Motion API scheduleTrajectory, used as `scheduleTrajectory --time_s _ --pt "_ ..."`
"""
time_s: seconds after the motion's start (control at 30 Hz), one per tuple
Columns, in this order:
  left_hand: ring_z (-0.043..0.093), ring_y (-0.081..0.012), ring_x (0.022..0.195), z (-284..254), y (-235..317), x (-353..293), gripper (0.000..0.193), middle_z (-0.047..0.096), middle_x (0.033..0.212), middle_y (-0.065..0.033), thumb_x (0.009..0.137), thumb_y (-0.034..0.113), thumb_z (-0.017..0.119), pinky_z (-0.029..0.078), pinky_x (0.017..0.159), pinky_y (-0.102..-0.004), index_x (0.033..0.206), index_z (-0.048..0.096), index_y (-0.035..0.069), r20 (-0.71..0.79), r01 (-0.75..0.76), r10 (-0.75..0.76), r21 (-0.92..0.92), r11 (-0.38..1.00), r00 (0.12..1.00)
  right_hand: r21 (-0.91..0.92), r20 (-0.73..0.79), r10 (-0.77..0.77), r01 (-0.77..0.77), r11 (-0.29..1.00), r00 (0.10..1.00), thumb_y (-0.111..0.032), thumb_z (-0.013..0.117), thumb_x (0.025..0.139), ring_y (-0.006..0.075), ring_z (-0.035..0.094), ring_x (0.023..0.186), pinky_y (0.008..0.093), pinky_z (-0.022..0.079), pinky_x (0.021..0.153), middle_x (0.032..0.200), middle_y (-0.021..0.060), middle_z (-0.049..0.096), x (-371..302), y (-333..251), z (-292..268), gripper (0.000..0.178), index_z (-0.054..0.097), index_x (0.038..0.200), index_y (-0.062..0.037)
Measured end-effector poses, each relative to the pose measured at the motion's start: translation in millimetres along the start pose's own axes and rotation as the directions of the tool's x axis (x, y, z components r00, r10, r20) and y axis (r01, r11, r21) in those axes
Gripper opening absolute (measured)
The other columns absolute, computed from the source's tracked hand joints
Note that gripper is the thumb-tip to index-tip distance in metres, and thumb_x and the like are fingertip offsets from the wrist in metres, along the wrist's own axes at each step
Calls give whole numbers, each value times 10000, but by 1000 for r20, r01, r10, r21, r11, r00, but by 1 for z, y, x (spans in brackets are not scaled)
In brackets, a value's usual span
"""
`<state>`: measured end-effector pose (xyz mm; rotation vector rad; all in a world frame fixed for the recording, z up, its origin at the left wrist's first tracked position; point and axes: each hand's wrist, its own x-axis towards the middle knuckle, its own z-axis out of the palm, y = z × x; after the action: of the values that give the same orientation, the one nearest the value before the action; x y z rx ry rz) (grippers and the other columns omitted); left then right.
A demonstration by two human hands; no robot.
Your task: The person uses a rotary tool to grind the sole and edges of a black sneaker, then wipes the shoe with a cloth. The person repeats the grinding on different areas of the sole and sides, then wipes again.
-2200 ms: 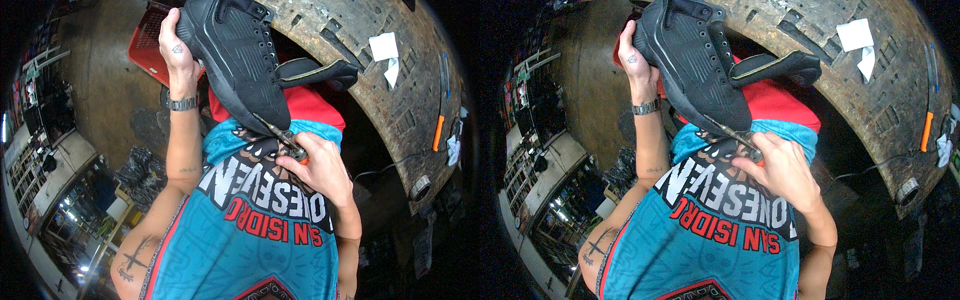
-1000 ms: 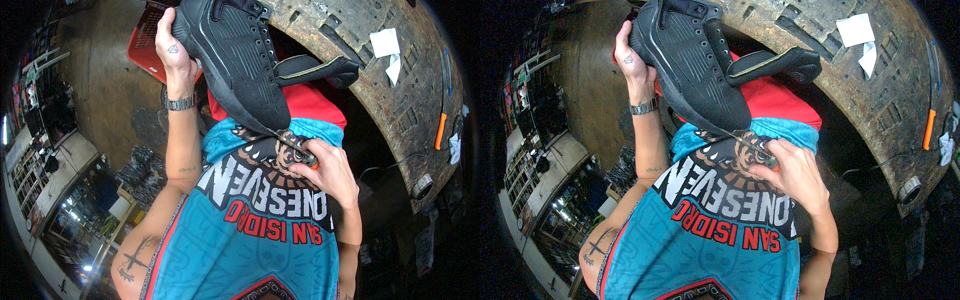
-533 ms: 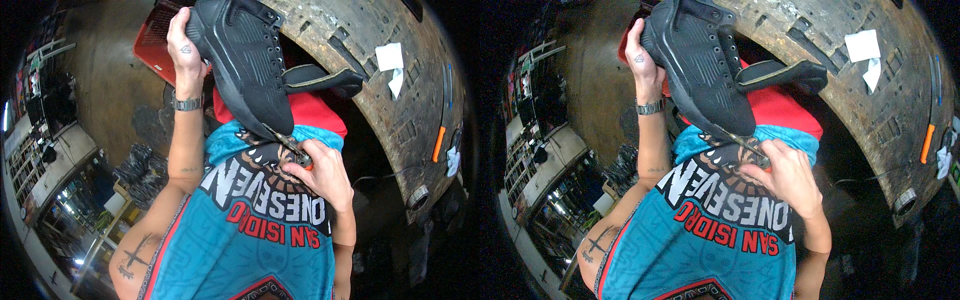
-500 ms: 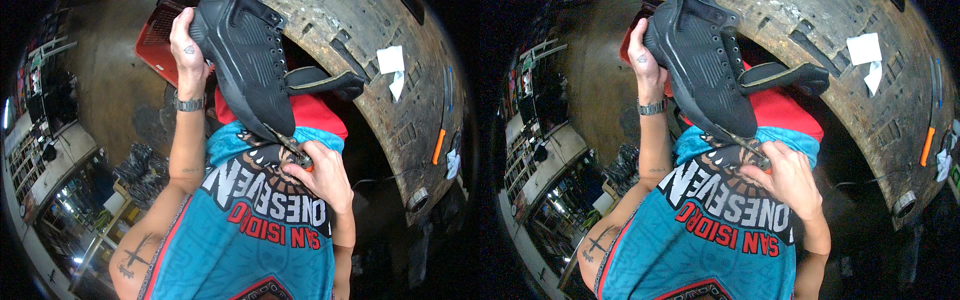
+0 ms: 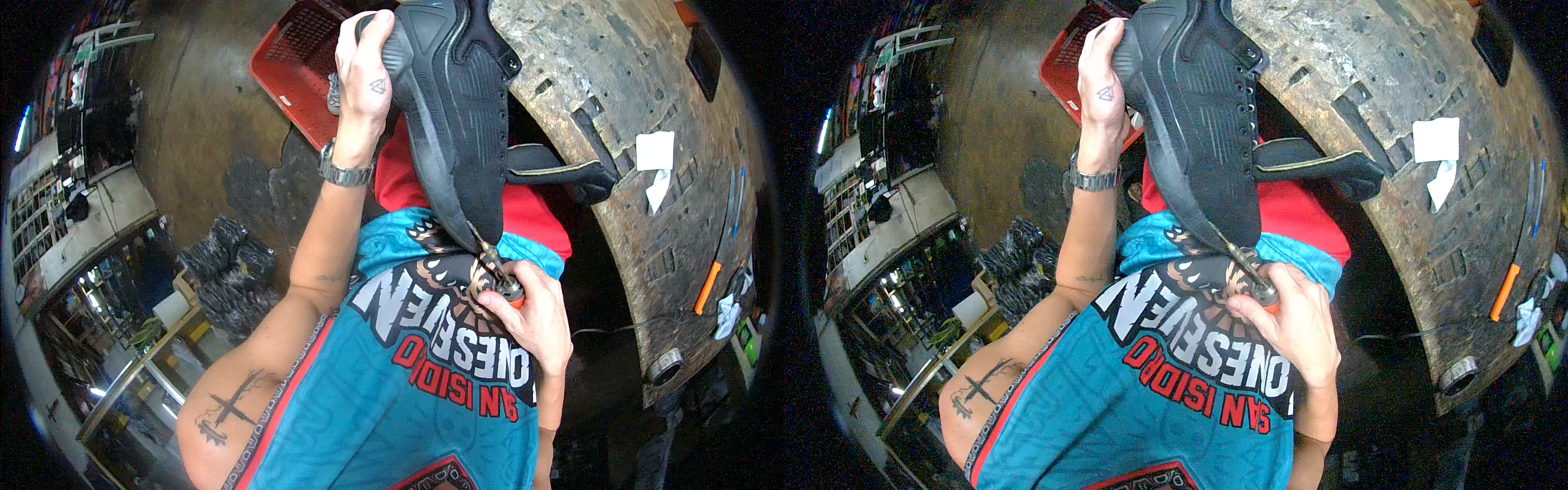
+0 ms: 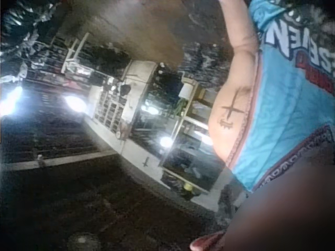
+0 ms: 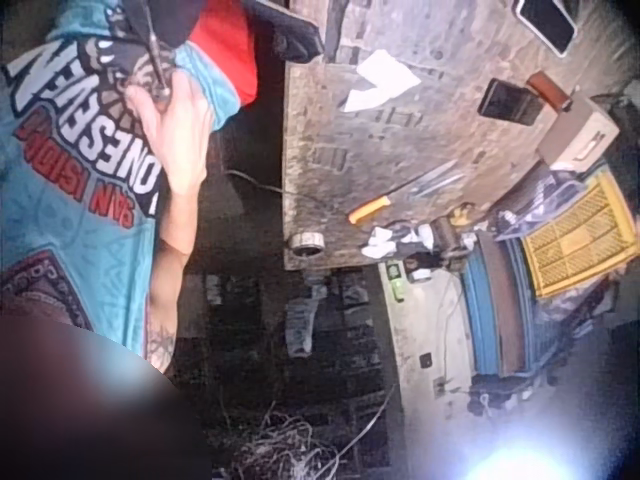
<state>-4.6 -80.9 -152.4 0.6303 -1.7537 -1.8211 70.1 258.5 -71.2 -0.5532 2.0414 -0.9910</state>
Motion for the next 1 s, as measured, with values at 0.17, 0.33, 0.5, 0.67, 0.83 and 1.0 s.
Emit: scheduleTrajectory --time_s 0.17,0.33,0.5,0.67,0.83,1.0 --pt "626 -132 1039 2 12 1 342 681 1114 -59 1039 285 593 470 955 -290 1210 645 -6 51 -51 44 145 988 998 39 -25 10 -9 999 1000 -361 843 821 372 682 767 433 529 693 868 184 675 5 -2 -4 447 659 966 20" --pt "629 -141 1009 17 31 -5 419 673 1090 -78 1035 338 604 493 914 -304 1267 589 -10 67 -68 54 231 971 996 40 -73 -23 26 999 997 -319 859 810 350 675 729 407 526 669 840 174 667 7 -7 -11 420 664 965 19" --pt "666 -307 1163 27 59 -20 559 696 1229 -208 1001 326 593 495 1060 -427 1459 495 21 120 -85 24 528 845 992 70 -100 -38 45 997 994 -291 870 795 334 708 765 386 545 694 845 169 693 5 -9 -17 410 682 997 12" --pt "636 -309 1098 37 67 -21 610 645 1181 -234 1026 492 555 486 972 -395 1328 526 -38 141 -168 107 563 809 984 111 -135 6 9 994 991 -268 872 789 328 712 766 381 548 704 861 179 702 4 -5 -19 400 679 994 16" --pt "591 -457 1132 34 66 -22 722 572 1233 -298 1035 619 423 464 982 -504 1440 441 22 190 -222 128 651 725 973 158 -138 37 -15 987 990 -250 867 798 296 707 765 364 544 719 861 172 703 0 1 -22 409 669 1023 28" --pt "576 -498 1129 34 64 -23 671 551 1247 -317 1080 578 354 468 976 -522 1445 456 23 196 -257 172 614 746 965 177 -160 69 -40 983 985 -246 861 814 260 712 770 347 547 723 878 168 709 -2 6 -23 409 665 1040 33"
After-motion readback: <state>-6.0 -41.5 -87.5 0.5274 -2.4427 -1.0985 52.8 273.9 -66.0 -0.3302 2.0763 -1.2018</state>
